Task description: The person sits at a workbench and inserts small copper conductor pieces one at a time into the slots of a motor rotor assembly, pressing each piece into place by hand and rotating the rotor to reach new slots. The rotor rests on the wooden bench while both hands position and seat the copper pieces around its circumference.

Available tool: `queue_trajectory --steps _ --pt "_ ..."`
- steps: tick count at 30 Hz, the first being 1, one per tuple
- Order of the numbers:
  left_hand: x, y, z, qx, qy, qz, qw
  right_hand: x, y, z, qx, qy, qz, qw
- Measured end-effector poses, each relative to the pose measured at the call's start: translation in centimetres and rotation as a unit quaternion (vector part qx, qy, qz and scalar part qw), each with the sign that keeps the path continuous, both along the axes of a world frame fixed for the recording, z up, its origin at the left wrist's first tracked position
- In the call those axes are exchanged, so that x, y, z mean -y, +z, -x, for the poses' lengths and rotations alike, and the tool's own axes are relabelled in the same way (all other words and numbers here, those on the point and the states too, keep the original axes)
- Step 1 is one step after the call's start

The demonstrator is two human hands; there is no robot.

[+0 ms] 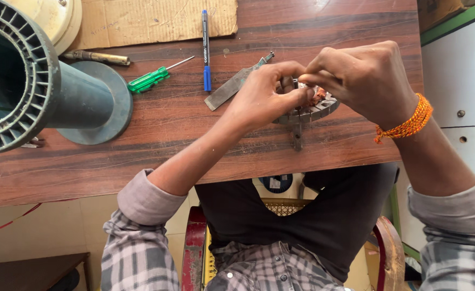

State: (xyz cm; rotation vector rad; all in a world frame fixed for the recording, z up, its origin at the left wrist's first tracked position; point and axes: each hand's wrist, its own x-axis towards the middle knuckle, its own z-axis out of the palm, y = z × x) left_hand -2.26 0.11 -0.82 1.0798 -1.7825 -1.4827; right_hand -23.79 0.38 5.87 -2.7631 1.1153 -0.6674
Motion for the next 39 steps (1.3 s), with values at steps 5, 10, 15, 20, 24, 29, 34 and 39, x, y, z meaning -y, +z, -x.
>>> queue_trajectory --steps 5,10,15,20,24,29,34,39 --pt "1.8 -0.8 -1.2 -0.123 -0.106 -0.031 0.986 -0.6 1.3 -1.3 -0.010 -0.013 -0.023 1.000" --pt "3.5 -0.7 -2.8 -0.047 -0.148 0.215 0.964 -3.4 2.7 -2.3 0.003 -0.009 -0.120 0.993" --pt "3.5 -0.4 -3.0 -0.067 -0.164 0.226 0.958 -4.8 3.4 -2.5 -0.012 -0.112 -0.202 0.973" --pt "3.7 -0.4 -3.1 -0.063 -0.167 0.258 0.950 -5.3 4.3 -2.4 -0.014 -0.156 -0.203 0.967" --pt "3.7 -0.6 -3.1 -0.058 -0.167 0.258 0.950 -6.8 4.6 -3.0 0.068 -0.071 -0.133 0.986" --pt "3.8 -0.7 -2.9 -0.056 -0.166 0.220 0.960 -9.2 3.2 -3.8 0.028 -0.119 -0.082 0.989" --pt "3.9 -1.0 -2.9 -0.054 -0.166 0.246 0.954 -10.8 -0.7 -3.8 0.091 -0.112 -0.059 0.988" --pt "3.1 0.6 -2.8 -0.036 -0.158 0.231 0.959 -12.3 -5.1 -3.9 0.137 -0.151 -0.107 0.973"
